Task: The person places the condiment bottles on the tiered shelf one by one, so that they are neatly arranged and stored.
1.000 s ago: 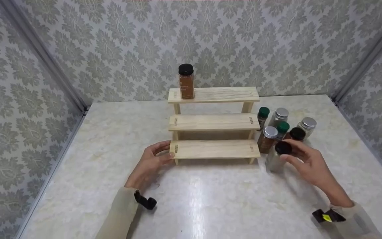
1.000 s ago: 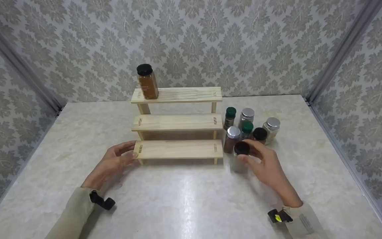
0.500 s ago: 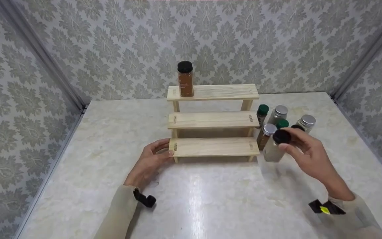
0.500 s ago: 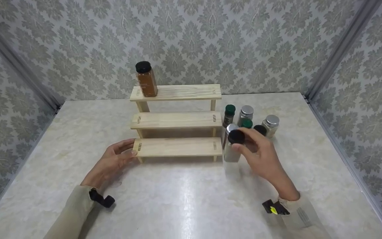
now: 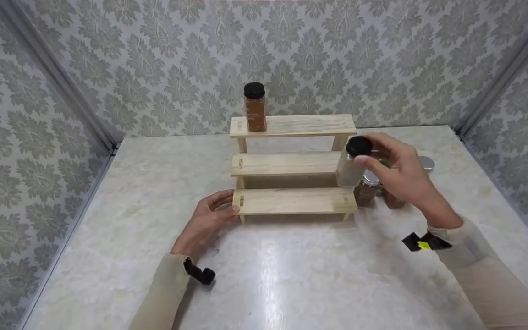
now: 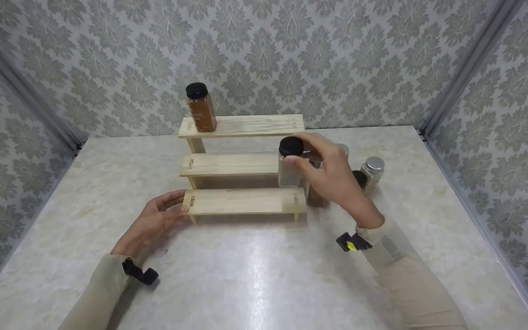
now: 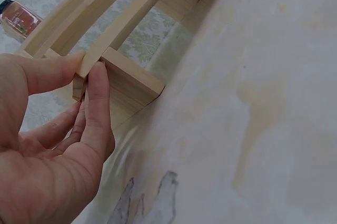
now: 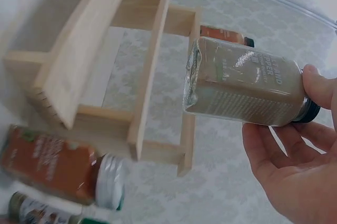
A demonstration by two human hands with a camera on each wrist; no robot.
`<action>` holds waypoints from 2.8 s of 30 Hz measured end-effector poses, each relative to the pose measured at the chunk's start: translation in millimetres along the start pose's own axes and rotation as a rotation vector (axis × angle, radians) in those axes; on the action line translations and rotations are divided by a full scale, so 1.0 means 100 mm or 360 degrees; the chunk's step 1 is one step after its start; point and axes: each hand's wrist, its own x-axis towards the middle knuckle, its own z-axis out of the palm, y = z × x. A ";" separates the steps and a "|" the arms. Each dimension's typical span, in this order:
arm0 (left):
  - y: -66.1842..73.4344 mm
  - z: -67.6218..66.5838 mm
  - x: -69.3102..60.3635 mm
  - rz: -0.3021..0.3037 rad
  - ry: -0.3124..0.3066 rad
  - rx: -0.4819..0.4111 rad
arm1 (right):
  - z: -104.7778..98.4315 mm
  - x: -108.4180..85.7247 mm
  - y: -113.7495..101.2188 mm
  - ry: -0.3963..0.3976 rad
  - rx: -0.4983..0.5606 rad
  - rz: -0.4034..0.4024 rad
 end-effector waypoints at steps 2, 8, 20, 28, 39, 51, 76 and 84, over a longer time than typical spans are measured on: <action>0.01 0.00 0.01 -0.0001 -0.0020 -0.0007 | 0.06 0.13 -0.04 0.0008 0.0019 -0.0005; 0.02 0.01 0.01 0.0002 -0.0026 -0.0021 | 0.25 0.48 -0.12 -0.0021 0.0075 -0.0023; 0.02 -0.03 -0.02 0.0069 -0.0024 0.0052 | 0.60 1.10 -0.15 -0.0081 0.0112 -0.0001; 0.01 -0.01 0.00 0.0019 -0.0011 0.0014 | 0.77 1.40 -0.15 -0.0122 0.0092 0.0082; 0.03 -0.02 0.00 0.0023 -0.0007 0.0089 | 0.94 1.66 -0.07 -0.0124 0.0107 0.0165; 0.02 0.01 0.01 -0.0009 0.0030 0.0020 | 1.04 1.72 -0.01 -0.0167 0.0058 0.0193; 0.01 0.00 0.00 0.0004 0.0015 -0.0039 | 0.48 1.12 -0.20 -0.0239 -0.0021 0.0059; 0.01 0.01 0.02 -0.0026 0.0031 -0.0014 | 0.06 0.64 -0.13 -0.0204 -0.0150 0.0051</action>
